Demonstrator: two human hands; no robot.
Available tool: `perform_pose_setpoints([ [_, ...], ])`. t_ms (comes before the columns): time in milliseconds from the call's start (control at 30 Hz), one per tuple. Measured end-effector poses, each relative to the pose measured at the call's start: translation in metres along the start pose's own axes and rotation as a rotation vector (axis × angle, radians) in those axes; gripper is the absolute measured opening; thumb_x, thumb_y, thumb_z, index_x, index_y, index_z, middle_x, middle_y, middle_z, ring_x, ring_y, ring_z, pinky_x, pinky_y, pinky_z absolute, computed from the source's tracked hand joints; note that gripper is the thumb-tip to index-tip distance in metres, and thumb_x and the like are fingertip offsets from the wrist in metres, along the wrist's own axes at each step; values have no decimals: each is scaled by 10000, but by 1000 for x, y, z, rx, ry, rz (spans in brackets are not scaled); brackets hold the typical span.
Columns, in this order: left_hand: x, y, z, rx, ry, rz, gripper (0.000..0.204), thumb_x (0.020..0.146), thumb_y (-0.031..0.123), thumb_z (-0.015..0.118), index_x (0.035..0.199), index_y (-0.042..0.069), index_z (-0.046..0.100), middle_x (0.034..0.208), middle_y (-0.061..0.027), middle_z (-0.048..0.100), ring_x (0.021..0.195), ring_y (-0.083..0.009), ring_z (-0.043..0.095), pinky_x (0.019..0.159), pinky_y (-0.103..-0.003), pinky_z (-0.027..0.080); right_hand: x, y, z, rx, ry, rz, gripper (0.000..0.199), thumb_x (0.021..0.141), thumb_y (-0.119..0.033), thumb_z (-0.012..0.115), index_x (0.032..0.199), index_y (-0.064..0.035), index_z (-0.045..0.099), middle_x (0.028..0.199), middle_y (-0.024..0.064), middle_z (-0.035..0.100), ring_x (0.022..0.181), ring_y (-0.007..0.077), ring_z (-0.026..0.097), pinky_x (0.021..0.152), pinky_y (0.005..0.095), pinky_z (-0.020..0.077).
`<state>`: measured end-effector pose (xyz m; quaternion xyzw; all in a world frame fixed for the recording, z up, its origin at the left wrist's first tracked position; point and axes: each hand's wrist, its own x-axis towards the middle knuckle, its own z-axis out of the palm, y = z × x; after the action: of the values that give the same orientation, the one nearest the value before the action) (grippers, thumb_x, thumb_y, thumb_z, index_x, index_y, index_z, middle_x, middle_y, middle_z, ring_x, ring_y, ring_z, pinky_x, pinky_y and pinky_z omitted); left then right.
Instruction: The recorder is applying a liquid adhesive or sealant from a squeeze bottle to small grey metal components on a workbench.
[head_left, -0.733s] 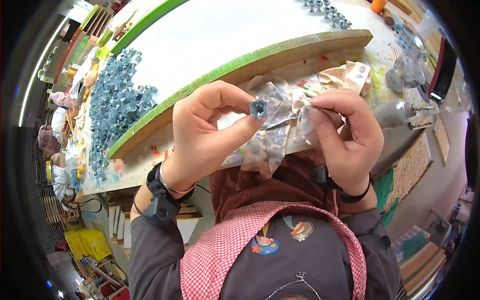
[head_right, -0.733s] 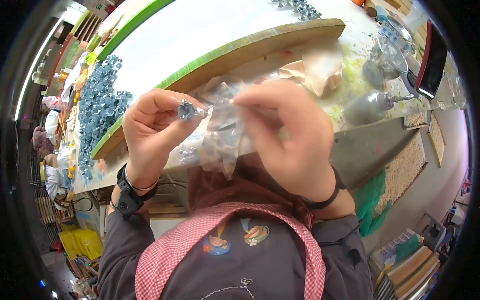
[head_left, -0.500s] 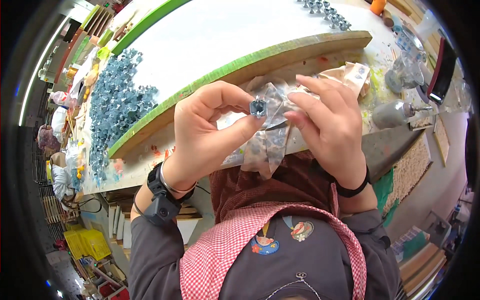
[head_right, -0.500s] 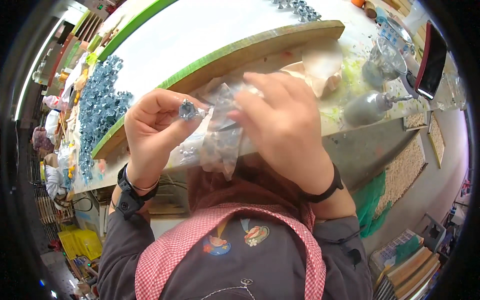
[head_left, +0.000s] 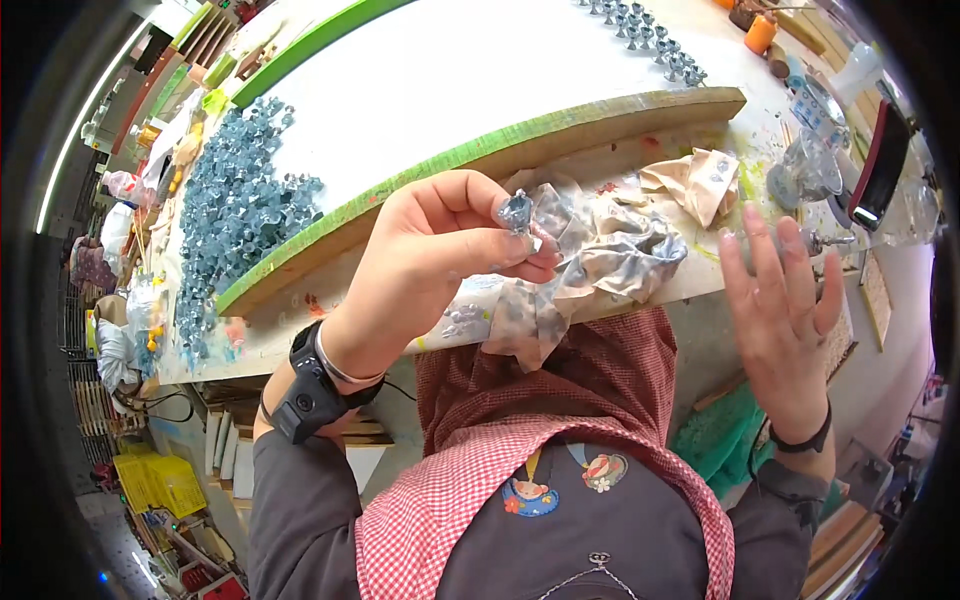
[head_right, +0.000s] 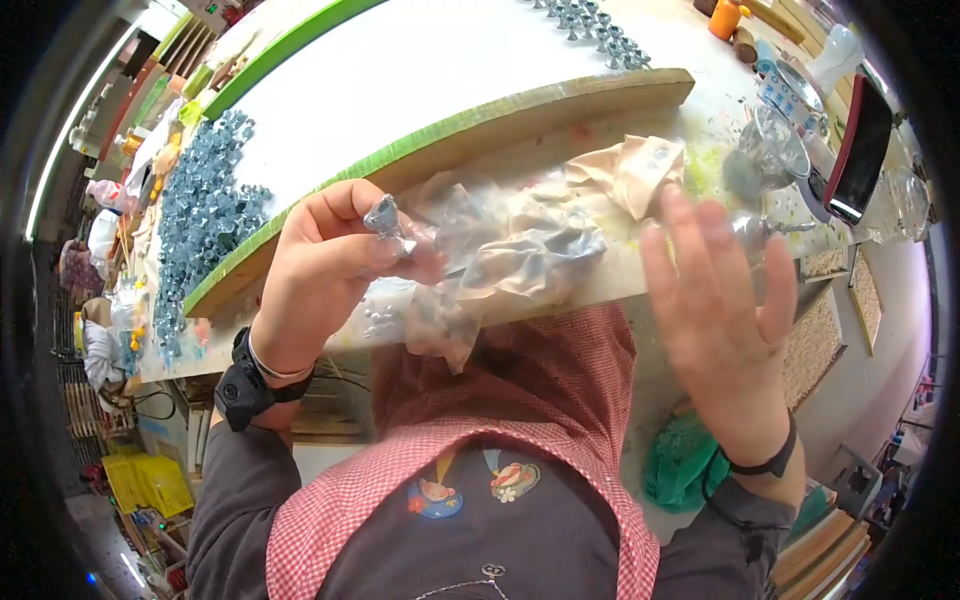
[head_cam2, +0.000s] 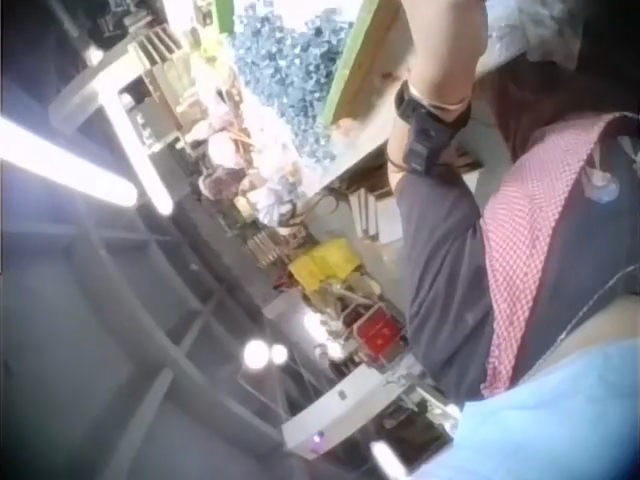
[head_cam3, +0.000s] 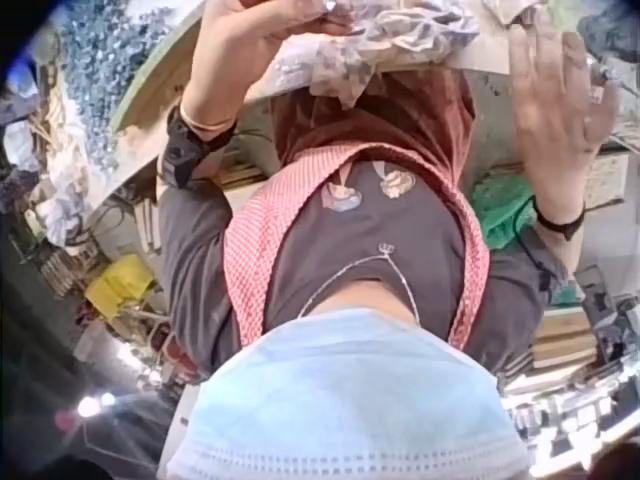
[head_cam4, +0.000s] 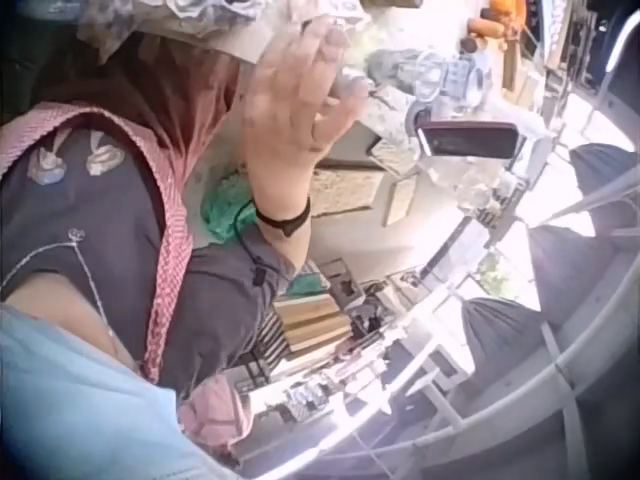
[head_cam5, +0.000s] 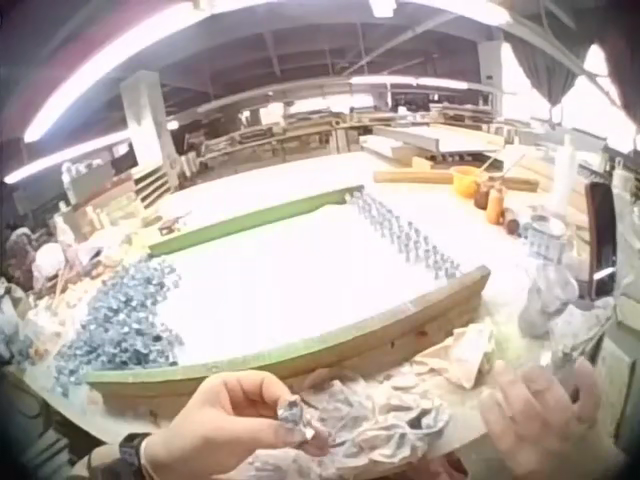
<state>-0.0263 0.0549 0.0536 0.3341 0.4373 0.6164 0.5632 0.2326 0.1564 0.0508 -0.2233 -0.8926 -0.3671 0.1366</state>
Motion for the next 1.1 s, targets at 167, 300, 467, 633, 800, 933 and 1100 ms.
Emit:
perform_pose_setpoints([
  [167,1,0,1,-57,-1,-42,119,699,-65,520,792,9,513,804,-153,609,718,-272,621,665,-384,527,-5,13,11,-144,-81,0,404,750,-69,498,1147,-135,466,1278,21,407,1233,177,302,1040,414,138],
  [300,2,-1,0,-100,-10,-68,138,698,-71,516,795,27,508,804,-148,607,714,-272,621,656,-376,527,-9,19,21,-155,-200,-17,391,745,-97,496,1133,-132,470,1296,24,383,1241,167,295,1043,419,129],
  [467,3,-2,-2,-116,-11,-83,147,696,-72,520,801,31,504,809,-146,604,708,-258,618,653,-364,521,-8,21,37,-178,-67,-23,337,749,-95,494,1084,-124,505,1257,25,430,1231,158,309,1034,396,154],
  [633,1,-2,-2,-118,-11,-88,142,698,-68,517,797,33,498,796,-138,597,686,-236,604,630,-348,503,-5,25,19,-88,52,9,296,736,-118,528,1033,-112,537,1210,38,481,1148,184,393,974,358,228],
  [800,-11,-4,-2,-125,12,-166,131,697,-37,513,809,29,491,755,-125,580,657,-216,570,592,-337,467,-2,8,3,258,521,141,459,788,-439,464,987,-26,501,1054,154,544,888,245,514,794,346,362],
  [933,-30,-5,-5,-91,92,-228,120,690,-24,522,800,14,496,750,-132,578,645,-225,569,572,-329,472,21,-36,32,865,1160,302,827,716,-717,330,1083,21,399,881,241,562,768,270,550,642,306,441],
  [1100,-48,-4,-14,-163,102,-303,90,723,-29,571,802,-31,527,716,-112,581,653,-185,591,594,-314,510,35,-96,36,1448,1329,795,821,691,-693,433,1146,-13,364,913,249,541,763,257,550,553,263,455],
])
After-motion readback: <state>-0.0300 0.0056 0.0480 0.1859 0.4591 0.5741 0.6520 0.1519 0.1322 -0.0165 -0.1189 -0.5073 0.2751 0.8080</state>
